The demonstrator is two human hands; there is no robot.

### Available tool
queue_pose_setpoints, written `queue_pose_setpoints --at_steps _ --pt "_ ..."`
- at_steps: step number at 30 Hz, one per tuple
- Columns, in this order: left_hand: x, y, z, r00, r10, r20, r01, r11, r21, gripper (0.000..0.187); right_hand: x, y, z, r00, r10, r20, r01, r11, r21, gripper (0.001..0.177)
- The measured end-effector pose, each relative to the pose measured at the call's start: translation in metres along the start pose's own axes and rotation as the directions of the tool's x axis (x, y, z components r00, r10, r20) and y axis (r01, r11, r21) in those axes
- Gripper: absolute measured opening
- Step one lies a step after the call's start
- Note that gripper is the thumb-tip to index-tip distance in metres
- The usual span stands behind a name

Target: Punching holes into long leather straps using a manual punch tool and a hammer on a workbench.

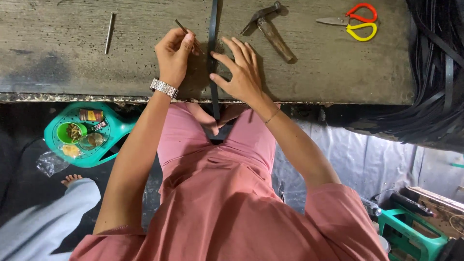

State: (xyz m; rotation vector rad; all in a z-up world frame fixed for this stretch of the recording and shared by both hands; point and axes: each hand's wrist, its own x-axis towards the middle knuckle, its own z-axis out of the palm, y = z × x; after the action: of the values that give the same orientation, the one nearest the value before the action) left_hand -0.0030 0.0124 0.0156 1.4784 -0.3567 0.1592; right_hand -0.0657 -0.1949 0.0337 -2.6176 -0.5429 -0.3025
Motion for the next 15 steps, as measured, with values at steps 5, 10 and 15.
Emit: queue_pose_setpoints --at_steps 5,10,15 --pt "-0.018 0.019 -0.002 0.992 -0.048 0.116 0.023 0.979 0.204 0.021 -0.017 -0.001 -0.011 0.993 0.019 0.116 -0.027 0.998 0.063 0.054" --pt "-0.026 0.021 0.0 0.99 -0.055 0.133 0.014 0.958 0.287 0.019 -0.017 -0.004 -0.027 0.961 0.012 0.276 -0.033 0.997 0.07 0.074" --pt "-0.023 0.025 0.005 0.977 -0.029 0.213 -0.04 0.949 0.314 0.017 -0.015 0.0 -0.025 0.97 -0.022 0.243 0.01 0.999 0.05 0.069"
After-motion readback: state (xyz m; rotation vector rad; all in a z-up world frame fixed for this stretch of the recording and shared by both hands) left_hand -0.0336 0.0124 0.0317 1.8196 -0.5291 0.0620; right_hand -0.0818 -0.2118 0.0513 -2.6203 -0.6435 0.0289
